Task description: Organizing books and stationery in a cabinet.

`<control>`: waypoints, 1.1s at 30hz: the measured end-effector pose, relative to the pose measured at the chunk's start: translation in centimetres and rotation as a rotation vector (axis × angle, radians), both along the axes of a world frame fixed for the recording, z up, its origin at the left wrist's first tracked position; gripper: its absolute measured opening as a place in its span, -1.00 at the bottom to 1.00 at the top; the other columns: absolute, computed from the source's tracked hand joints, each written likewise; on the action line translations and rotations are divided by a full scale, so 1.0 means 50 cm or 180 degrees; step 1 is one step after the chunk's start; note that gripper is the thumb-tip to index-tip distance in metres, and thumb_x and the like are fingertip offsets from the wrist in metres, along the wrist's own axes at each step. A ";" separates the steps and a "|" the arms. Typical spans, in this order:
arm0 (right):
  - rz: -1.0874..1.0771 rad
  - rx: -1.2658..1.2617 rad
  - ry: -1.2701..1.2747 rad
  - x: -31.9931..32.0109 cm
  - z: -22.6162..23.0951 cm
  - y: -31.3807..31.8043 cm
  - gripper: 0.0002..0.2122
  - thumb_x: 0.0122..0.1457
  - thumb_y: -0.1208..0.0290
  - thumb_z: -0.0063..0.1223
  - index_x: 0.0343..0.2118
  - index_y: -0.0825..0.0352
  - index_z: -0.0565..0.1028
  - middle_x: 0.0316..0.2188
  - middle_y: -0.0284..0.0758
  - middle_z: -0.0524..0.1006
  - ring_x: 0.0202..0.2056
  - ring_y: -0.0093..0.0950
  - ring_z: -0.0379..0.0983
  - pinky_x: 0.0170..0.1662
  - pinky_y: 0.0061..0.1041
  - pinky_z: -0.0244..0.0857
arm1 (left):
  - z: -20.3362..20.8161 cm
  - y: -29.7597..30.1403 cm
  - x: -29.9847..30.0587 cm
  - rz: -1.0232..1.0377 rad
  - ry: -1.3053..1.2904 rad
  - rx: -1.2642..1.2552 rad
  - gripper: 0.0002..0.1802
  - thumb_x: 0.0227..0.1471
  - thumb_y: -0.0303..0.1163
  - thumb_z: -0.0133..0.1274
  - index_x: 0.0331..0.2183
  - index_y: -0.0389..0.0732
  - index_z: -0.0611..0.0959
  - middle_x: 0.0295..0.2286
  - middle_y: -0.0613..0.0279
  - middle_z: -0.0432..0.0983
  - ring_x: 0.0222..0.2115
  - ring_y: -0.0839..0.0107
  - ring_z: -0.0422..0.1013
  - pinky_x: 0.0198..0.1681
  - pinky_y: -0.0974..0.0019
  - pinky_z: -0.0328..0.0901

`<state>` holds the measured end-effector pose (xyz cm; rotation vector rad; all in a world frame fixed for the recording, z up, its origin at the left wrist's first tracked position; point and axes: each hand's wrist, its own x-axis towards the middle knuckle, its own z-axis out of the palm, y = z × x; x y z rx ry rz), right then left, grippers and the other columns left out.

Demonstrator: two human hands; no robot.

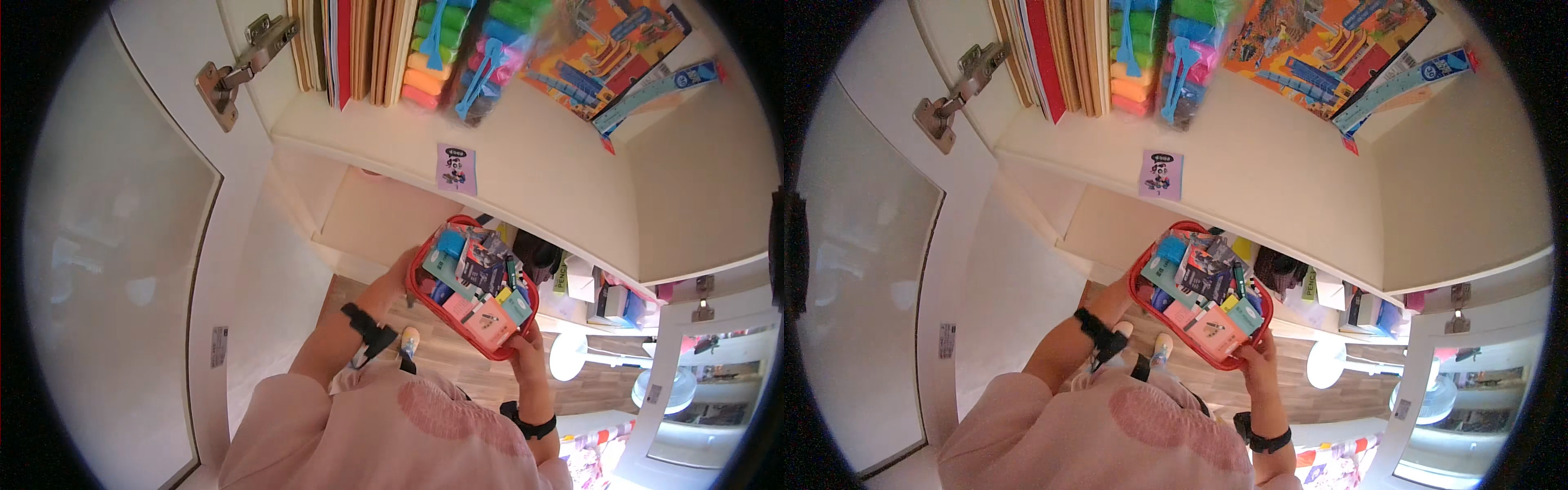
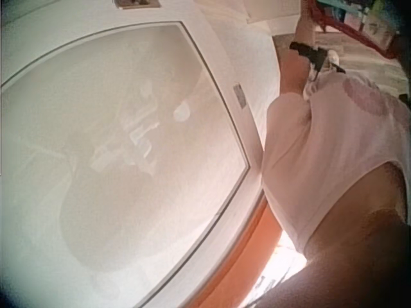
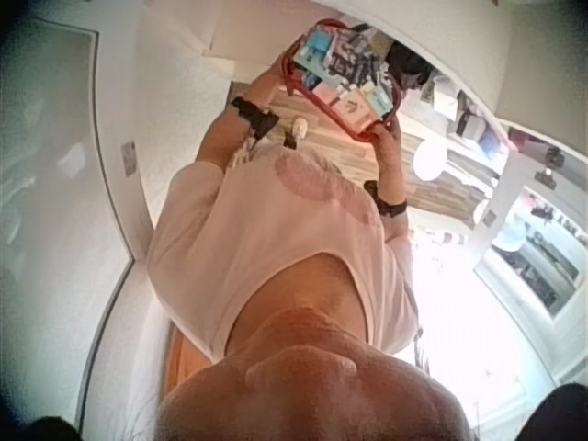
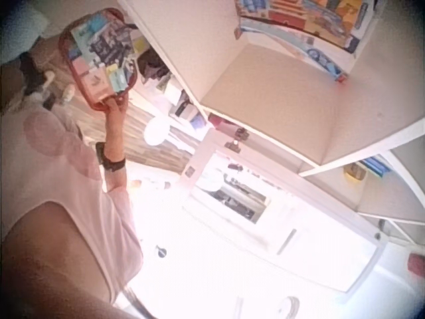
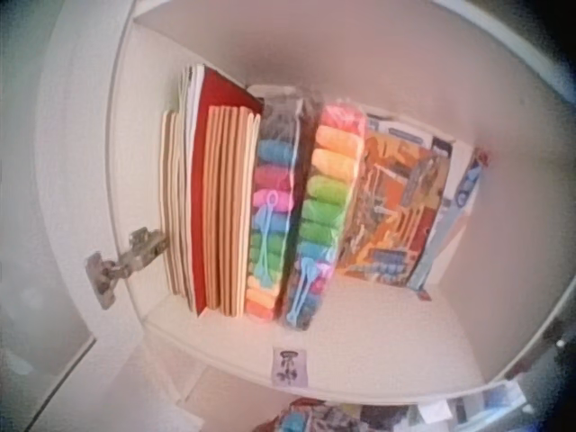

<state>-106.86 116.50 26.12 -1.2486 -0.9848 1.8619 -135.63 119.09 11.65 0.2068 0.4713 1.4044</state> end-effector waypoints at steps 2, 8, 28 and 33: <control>-0.0065 0.0095 -0.0040 -0.015 -0.024 0.008 -0.51 -0.14 0.76 -0.17 -0.04 0.33 0.29 -0.22 -0.25 0.46 -0.24 -0.38 0.49 -0.25 -0.43 0.49 | -0.004 -0.032 0.016 0.0117 -0.0077 -0.0330 -0.66 0.11 -0.23 -0.16 -0.19 -0.25 0.54 -0.31 0.19 0.53 -0.33 0.37 0.47 -0.20 0.34 0.37; 0.0064 0.0122 -0.0135 -0.144 -0.129 0.059 -0.57 -0.07 0.73 -0.11 -0.08 0.25 0.28 -0.31 -0.32 0.46 -0.36 -0.51 0.47 -0.38 -0.57 0.45 | -0.013 -0.170 -0.047 0.0568 -0.0175 -0.1156 -0.65 0.11 -0.20 -0.16 -0.19 -0.23 0.54 -0.33 0.20 0.53 -0.35 0.34 0.47 -0.22 0.31 0.39; 0.0683 -0.0377 -0.0319 -0.407 -0.329 0.254 -0.65 -0.04 0.47 0.14 -0.15 0.24 0.35 -0.38 -0.34 0.48 -0.32 -0.46 0.45 -0.23 -0.36 0.37 | -0.038 -0.411 -0.191 0.1420 0.0366 -0.1165 -0.56 0.11 -0.15 -0.24 -0.09 -0.20 0.46 -0.20 0.09 0.46 -0.19 0.18 0.41 -0.17 0.07 0.37; 0.1779 0.0900 -0.0459 -0.247 -0.138 0.246 -0.53 0.01 0.33 0.18 -0.01 0.28 0.30 -0.21 -0.28 0.45 -0.23 -0.48 0.42 -0.25 -0.41 0.39 | 0.054 -0.342 -0.180 0.0824 0.0470 -0.0949 -0.56 0.11 -0.14 -0.22 -0.08 -0.20 0.47 -0.17 0.06 0.46 -0.17 0.18 0.41 -0.16 0.07 0.37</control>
